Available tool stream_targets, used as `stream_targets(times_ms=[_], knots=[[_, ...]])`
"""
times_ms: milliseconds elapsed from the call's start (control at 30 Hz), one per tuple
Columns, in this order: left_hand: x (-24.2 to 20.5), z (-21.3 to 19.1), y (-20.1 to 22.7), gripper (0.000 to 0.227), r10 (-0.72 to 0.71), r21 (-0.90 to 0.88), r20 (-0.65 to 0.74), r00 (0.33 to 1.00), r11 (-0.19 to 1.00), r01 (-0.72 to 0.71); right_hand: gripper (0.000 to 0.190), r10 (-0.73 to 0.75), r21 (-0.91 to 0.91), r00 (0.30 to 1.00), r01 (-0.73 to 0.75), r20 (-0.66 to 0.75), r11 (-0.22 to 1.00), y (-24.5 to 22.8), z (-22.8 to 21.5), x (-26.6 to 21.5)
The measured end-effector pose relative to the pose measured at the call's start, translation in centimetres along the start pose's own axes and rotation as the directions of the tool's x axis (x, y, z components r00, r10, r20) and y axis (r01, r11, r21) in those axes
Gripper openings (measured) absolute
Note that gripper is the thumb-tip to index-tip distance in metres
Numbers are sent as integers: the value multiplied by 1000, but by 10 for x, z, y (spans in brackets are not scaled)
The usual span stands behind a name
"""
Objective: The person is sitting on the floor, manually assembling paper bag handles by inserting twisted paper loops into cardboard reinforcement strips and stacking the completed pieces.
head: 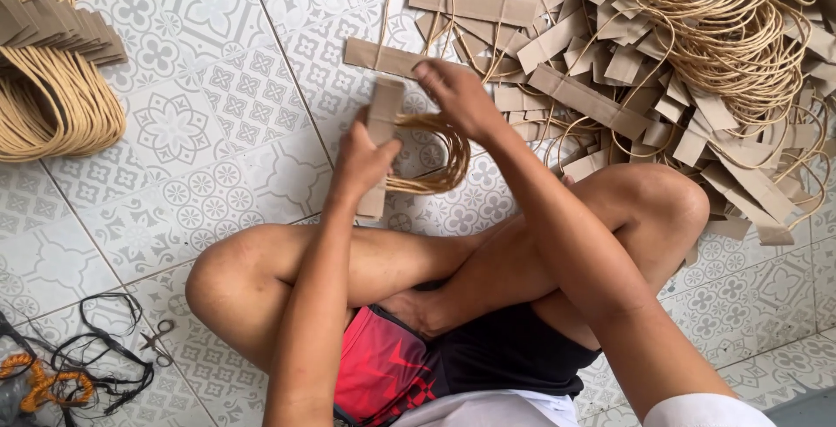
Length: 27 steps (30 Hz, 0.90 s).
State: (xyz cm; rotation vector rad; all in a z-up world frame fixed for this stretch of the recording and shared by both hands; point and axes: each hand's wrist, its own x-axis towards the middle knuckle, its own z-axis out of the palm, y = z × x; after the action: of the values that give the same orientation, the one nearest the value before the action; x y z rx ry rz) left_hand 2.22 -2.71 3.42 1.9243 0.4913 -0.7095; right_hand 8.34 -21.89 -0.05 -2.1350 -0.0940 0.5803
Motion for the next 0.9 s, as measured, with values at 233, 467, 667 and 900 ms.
stream_targets(times_ms=[233, 467, 667, 900], knots=[[9, -26, -23, 34, 52, -537, -56, 997, 840, -74, 88, -188, -691, 982, 150, 20, 708, 23, -12, 4], [21, -11, -47, 59, 28, -656, -76, 997, 751, -71, 36, -346, -726, 937, 207, -45, 656, 44, -14, 1], [28, -14, -48, 55, 39, -668, -112, 993, 737, -104, 18, -353, -660, 923, 172, -151, 731, 31, -39, 4], [49, -5, -75, 61, 37, -657, -140, 989, 744, -121, 30, -76, -74, 995, 71, -63, 995, -21, -85, -27]])
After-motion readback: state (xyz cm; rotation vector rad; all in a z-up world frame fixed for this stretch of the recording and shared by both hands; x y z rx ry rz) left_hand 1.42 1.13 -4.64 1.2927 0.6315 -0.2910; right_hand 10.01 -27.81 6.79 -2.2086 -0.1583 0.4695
